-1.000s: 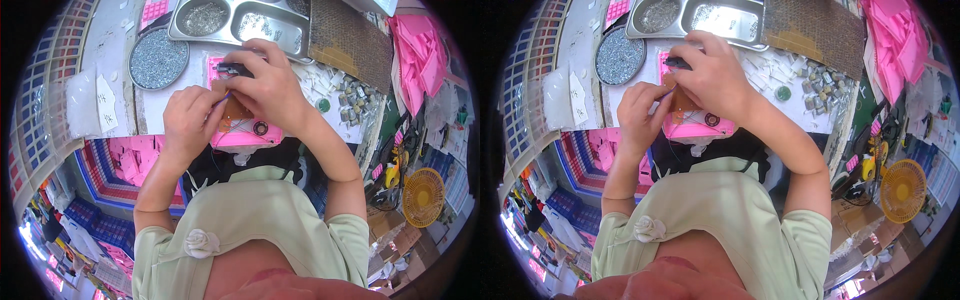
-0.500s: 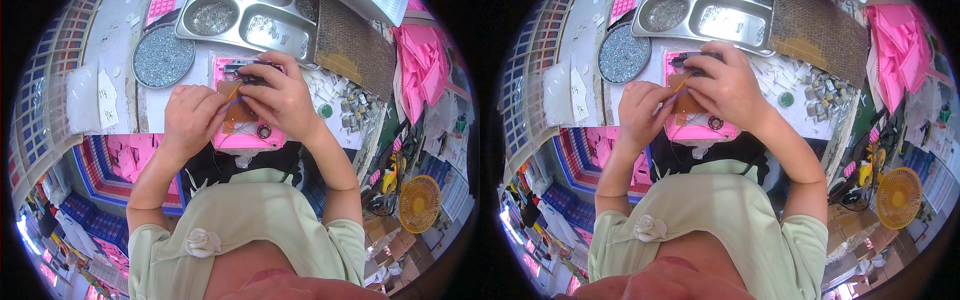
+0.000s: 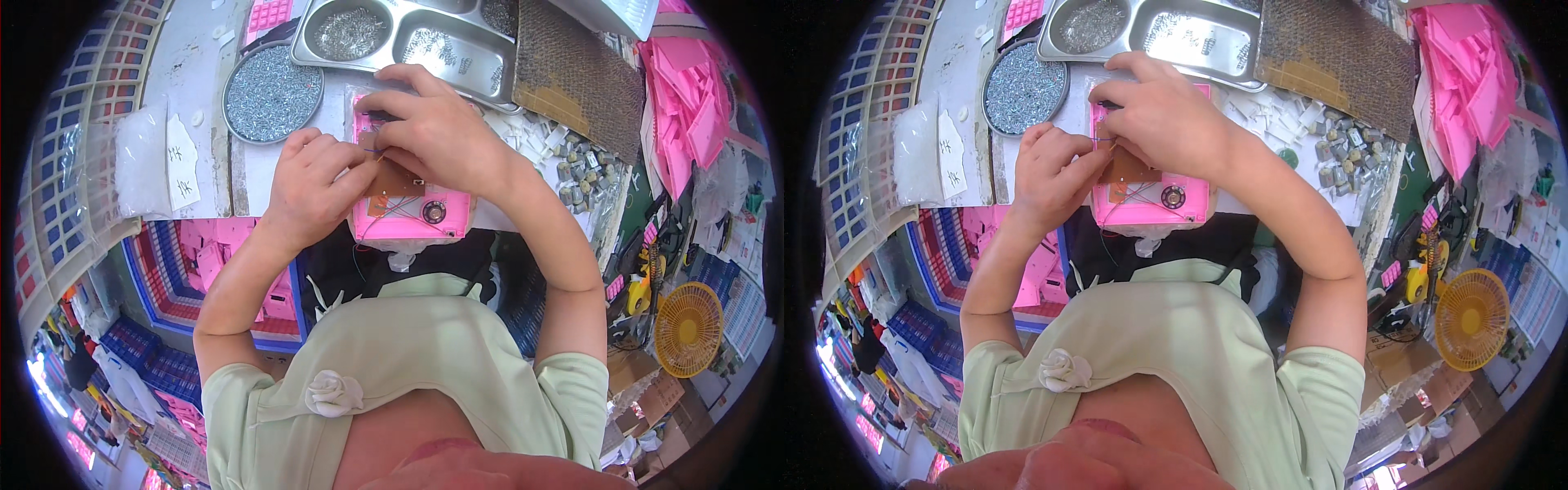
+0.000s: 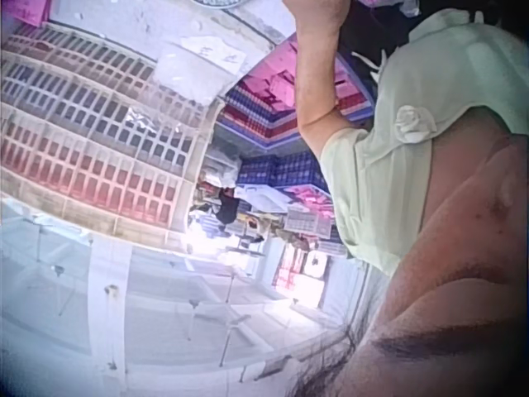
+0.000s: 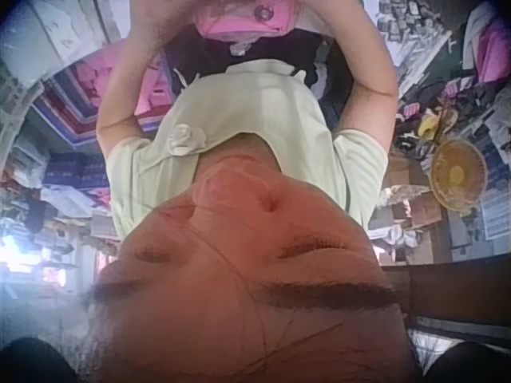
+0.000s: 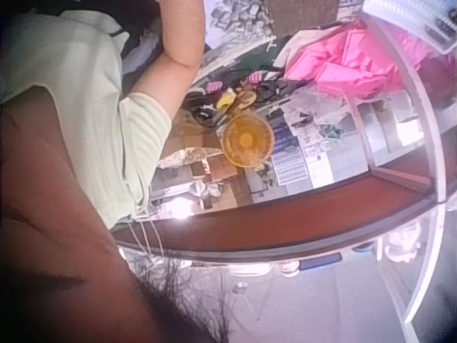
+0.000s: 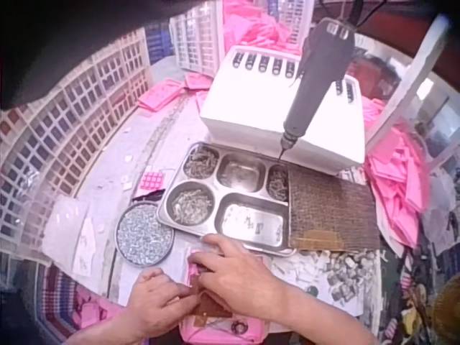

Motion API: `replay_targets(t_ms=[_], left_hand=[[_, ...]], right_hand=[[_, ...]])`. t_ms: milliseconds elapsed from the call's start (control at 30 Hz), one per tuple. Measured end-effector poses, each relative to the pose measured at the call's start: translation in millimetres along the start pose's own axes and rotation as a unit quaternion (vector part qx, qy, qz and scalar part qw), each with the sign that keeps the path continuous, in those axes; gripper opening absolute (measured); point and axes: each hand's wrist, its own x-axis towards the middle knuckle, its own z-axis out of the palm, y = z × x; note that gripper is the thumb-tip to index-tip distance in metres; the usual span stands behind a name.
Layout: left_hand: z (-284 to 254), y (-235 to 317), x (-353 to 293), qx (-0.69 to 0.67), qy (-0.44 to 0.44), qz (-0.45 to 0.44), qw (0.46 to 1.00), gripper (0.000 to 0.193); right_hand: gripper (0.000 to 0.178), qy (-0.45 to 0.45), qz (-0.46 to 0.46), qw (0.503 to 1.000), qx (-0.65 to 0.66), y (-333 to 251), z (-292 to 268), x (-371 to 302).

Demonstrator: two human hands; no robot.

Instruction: Assembling the internal components of a pink toy electronic device using glue and soldering tools.

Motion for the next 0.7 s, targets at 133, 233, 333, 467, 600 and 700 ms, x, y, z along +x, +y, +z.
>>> replay_targets(t_ms=[133,233,333,467,600,700], left_hand=[[1.1,-2.7,-5.2,0.013,0.018,-0.016,1.000,0.018],[4.4,-8.8,-13.6,-0.013,0.024,-0.050,0.998,0.030],[3.9,-1.5,-12.7,-0.044,0.082,-0.148,0.985,0.036],[-2.3,42.4,3.1,-0.166,0.141,-0.174,0.960,0.036],[18.8,55.4,41.9,-0.290,0.076,-0.252,0.920,0.037],[39.5,45.8,53.6,-0.417,0.040,-0.297,0.858,0.034]], right_hand=[[0.016,0.052,-0.006,0.999,0.004,3.0,2.4,-4.8],[0.019,0.097,0.004,0.995,-0.004,0.4,3.2,-16.7],[0.020,0.152,0.023,0.988,-0.004,-5.2,2.2,-32.1],[0.017,0.218,0.111,0.970,0.001,-7.9,10.6,-57.2],[0.015,0.281,0.159,0.946,0.028,-15.4,18.3,-57.8],[0.016,0.304,0.153,0.940,0.034,-14.9,16.0,-59.3]])
